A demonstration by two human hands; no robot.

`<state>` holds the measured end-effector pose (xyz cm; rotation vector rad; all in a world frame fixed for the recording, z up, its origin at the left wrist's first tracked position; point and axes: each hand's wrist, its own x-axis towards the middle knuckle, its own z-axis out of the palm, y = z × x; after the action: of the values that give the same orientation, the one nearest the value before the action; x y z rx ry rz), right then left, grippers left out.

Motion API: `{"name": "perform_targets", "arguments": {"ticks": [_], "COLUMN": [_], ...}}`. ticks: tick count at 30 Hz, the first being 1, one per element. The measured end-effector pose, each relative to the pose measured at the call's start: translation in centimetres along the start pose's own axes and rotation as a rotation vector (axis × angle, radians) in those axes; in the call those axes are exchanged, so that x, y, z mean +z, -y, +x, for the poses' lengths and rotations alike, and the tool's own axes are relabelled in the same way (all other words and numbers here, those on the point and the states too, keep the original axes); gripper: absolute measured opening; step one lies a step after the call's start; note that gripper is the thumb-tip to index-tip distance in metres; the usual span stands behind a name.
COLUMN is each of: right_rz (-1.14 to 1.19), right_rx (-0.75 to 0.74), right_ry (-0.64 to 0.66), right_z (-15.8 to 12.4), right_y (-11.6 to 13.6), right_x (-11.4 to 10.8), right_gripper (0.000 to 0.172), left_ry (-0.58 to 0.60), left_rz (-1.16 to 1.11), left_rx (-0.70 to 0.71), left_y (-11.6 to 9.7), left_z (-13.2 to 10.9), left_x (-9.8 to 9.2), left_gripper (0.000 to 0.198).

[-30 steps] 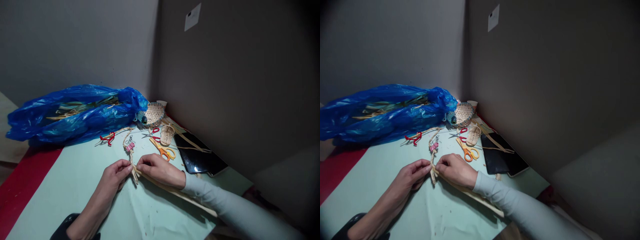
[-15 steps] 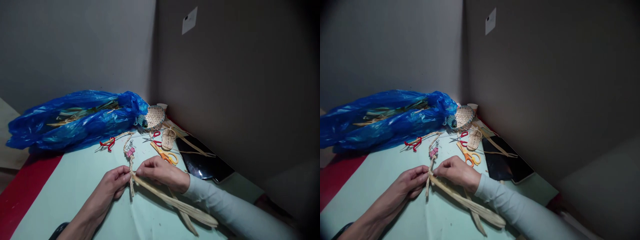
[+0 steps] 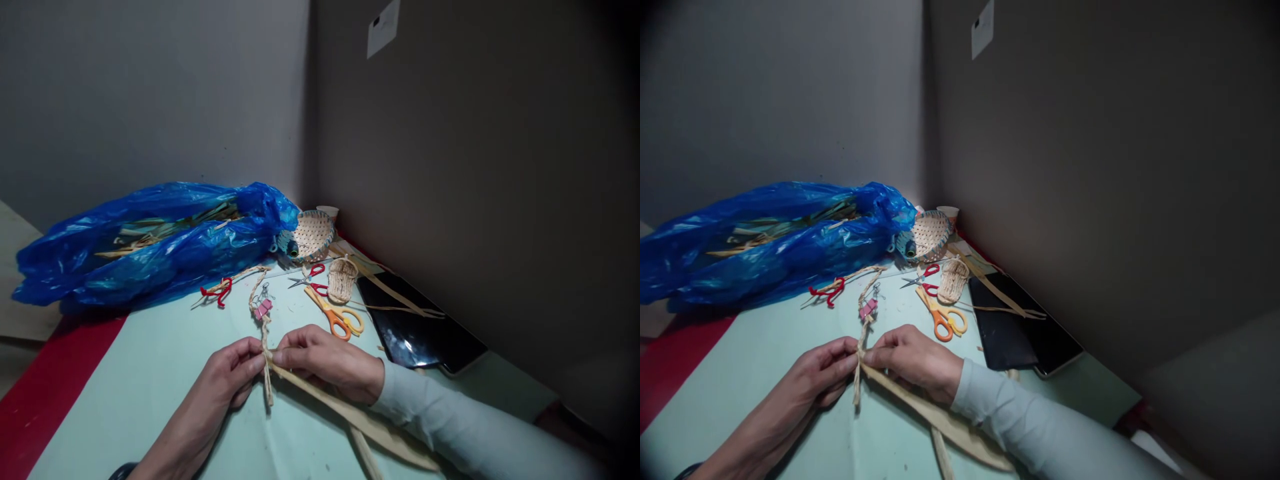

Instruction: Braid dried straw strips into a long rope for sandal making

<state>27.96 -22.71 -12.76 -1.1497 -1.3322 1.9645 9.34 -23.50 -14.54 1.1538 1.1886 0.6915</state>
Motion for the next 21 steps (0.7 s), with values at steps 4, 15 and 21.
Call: {"name": "perform_targets", "arguments": {"ticks": [4, 15, 21], "right_rz": [-0.081, 0.004, -0.37], "right_rx": [0.015, -0.056, -0.24], "right_ry": [-0.072, 0.015, -0.087], "right_z": [-0.2, 0.4, 0.2], "right_y": [0.4, -0.6, -0.7], "right_x": [-0.1, 0.0, -0.3], "right_gripper": [0.014, 0.035, 0.021], "left_ry": [0.014, -0.012, -0.066], "left_rz": [-0.016, 0.008, 0.088], "left_rx": [-0.003, 0.016, 0.048], "left_y": [0.1, -0.2, -0.5], "left_z": [-0.1, 0.0, -0.1], "left_x": [0.0, 0.3, 0.8], "left_gripper": [0.029, 0.027, 0.025]}}
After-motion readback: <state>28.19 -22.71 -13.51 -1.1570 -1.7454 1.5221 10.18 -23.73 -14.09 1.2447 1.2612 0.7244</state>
